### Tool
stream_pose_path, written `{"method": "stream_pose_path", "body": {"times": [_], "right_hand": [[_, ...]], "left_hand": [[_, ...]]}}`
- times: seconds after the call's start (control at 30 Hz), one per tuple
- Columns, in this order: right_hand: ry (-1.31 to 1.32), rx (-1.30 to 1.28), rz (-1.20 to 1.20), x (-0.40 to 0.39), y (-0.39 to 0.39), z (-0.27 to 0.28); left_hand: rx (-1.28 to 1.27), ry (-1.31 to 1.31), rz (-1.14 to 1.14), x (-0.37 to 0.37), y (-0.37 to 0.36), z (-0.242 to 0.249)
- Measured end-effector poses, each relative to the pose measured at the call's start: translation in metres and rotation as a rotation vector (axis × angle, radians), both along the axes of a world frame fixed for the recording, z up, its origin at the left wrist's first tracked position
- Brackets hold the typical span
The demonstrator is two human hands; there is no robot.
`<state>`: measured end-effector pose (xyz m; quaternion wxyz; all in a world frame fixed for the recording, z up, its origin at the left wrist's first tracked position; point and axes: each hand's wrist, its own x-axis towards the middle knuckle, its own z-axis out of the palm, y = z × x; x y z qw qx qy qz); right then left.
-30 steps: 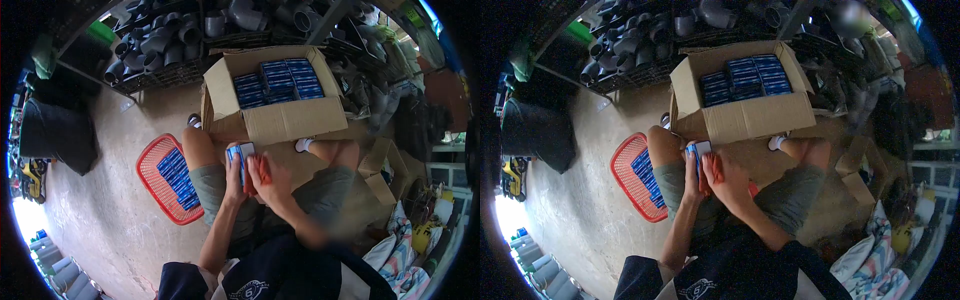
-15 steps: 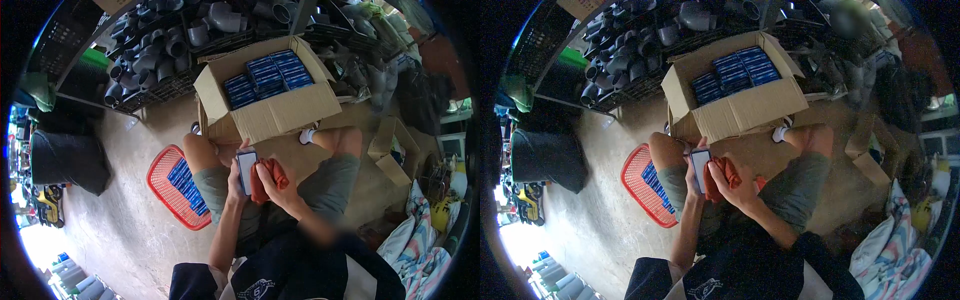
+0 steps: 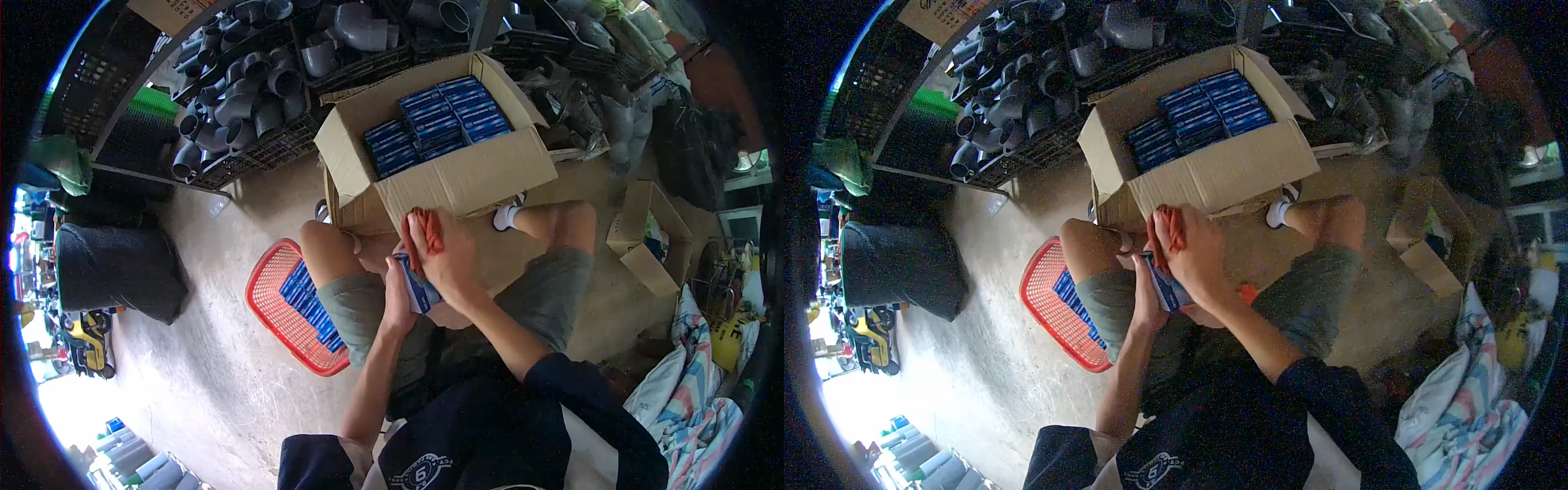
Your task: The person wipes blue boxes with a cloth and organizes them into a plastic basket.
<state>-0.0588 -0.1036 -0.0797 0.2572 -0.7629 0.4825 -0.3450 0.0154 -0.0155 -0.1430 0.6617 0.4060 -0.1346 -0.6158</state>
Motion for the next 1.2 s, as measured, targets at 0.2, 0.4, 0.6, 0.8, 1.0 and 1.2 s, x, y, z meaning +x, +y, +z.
{"method": "stream_pose_path", "body": {"times": [0.2,0.4,0.6,0.8,1.0,1.2], "right_hand": [[0.126,0.151,0.114,-0.022,0.055,-0.025],[0.04,-0.003,0.031,-0.001,0.01,-0.005],[0.069,0.022,0.217,-0.021,0.051,-0.021],[0.103,0.048,0.073,-0.001,0.015,0.003],[0.182,-0.04,0.233,-0.021,0.06,-0.014],[-0.073,0.257,0.102,-0.013,0.027,0.001]], "left_hand": [[0.098,0.126,0.133,0.023,-0.005,0.005],[0.109,0.079,0.024,0.0,-0.002,0.015],[0.066,0.149,0.171,0.033,-0.016,0.002],[0.121,0.029,0.042,0.001,-0.006,0.029],[-0.016,0.166,0.296,0.034,-0.01,0.003],[-0.112,0.338,0.334,0.021,-0.005,0.031]]}}
